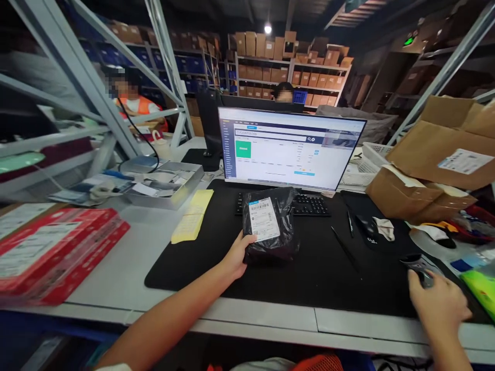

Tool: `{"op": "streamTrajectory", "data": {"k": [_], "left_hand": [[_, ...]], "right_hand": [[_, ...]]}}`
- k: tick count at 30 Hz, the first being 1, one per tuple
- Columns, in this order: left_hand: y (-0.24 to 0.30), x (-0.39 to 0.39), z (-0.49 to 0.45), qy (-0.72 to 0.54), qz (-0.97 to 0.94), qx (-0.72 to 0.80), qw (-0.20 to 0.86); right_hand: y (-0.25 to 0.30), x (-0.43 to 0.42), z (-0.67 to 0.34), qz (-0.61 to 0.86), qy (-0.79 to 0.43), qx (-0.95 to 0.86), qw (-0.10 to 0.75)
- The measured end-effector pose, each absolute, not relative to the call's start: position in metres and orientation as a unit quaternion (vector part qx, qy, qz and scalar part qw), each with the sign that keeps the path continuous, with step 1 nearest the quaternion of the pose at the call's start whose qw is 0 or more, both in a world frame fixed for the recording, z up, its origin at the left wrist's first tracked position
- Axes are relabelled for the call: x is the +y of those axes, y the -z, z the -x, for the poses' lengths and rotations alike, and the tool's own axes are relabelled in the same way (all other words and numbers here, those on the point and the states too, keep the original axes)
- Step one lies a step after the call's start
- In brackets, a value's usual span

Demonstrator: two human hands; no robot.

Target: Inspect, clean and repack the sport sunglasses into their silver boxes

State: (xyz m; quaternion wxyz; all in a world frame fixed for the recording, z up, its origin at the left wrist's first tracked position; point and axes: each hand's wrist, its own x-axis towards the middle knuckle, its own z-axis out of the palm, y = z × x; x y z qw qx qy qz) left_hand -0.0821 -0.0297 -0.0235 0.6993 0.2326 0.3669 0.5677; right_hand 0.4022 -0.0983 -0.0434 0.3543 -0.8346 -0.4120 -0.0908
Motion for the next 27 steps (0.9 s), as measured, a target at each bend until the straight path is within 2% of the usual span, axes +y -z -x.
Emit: {"op": "streamTrajectory", "data": {"k": [2, 5, 8, 10, 17, 22, 27], "left_hand": [[0.023, -0.032, 0.083, -0.574, -0.244, 0.356, 0.696], [0.024, -0.035, 0.084, -0.567, -0.281, 0.339, 0.696], [0.028, -0.038, 0.085, -0.533, -0.338, 0.315, 0.709], [0.032, -0.04, 0.085, -0.513, -0.384, 0.296, 0.708], [0.051, -0.046, 0.084, -0.521, -0.487, 0.25, 0.655], [0.047, -0.046, 0.071, -0.566, -0.277, 0.35, 0.693], [0.0, -0.04, 0.08, -0.583, -0.089, 0.418, 0.691]], "right_hand": [[0.046, -0.086, -0.351, 0.797, -0.038, -0.478, 0.367], [0.042, -0.067, -0.253, 0.642, -0.303, -0.562, 0.423], [0.037, -0.054, -0.172, 0.498, -0.517, -0.539, 0.44], [0.037, -0.05, -0.141, 0.457, -0.584, -0.476, 0.473], [0.042, -0.056, -0.12, 0.441, -0.6, -0.396, 0.538], [0.048, -0.064, -0.12, 0.48, -0.538, -0.471, 0.509], [0.049, -0.072, -0.131, 0.456, -0.501, -0.532, 0.508]]}}
